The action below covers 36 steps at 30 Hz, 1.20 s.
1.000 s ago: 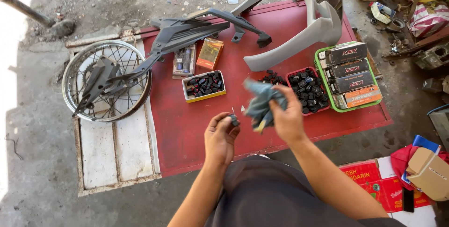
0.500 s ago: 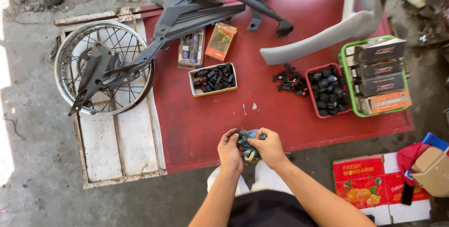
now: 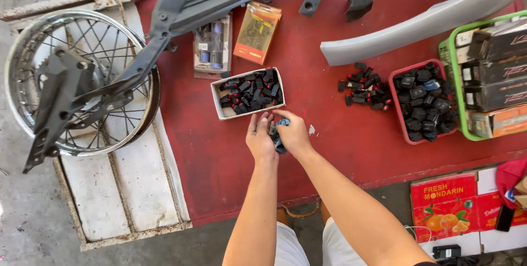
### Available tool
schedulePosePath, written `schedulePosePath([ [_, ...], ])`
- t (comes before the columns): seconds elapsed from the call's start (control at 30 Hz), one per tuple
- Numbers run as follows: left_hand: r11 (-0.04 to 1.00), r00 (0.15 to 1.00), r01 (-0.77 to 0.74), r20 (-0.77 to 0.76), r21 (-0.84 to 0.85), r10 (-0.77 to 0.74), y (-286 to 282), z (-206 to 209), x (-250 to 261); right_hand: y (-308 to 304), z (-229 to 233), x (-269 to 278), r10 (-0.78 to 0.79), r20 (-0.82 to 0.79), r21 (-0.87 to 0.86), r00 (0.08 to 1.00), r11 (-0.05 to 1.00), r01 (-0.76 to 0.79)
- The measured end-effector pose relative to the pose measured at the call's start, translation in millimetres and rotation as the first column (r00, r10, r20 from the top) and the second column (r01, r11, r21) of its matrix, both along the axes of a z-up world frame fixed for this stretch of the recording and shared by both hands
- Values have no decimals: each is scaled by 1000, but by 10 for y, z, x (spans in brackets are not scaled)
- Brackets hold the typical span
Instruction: The person wipes small black motorcycle parts with a cloth, picking them up from a red table and placing them into a container. The workspace includes a motorcycle wheel, plastic fairings, and boxes of parts.
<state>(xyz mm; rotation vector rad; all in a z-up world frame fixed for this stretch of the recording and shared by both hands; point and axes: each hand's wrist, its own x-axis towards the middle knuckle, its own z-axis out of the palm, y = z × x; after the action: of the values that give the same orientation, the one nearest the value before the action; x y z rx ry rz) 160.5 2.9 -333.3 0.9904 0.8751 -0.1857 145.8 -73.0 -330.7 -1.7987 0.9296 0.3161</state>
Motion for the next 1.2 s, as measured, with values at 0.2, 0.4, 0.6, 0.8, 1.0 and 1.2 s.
schedulePosePath([
  [0.2,879,877,430,-328,207,-352,-247,-728,-431,-235,-893,-550,-7,-89,2,996,1000,8],
  [0.4,466,569,819,-365,335,-737,-1072,-1284,-852,-1100,-1165,-1235,-99,-60,-125,993,988,91],
  [0.6,212,419,779,-238,590,-876,-2089,-941,-537,-2174,-749,-1059,-380,-316,-249,869,917,311],
  [0.8,33,289,824,-370,565,-883,-2601,-1043,-412,-2527,-1163,-1003,-445,-80,-313,892,861,401],
  [1.0,276,359,920,-312,278,-880,-2613,-1020,-562,-2508,-1573,-1251,-365,-47,-98,930,928,360],
  [1.2,663,639,747,-224,-47,-736,-2492,-764,-636,-2274,-844,-1240,-245,74,82,967,967,239],
])
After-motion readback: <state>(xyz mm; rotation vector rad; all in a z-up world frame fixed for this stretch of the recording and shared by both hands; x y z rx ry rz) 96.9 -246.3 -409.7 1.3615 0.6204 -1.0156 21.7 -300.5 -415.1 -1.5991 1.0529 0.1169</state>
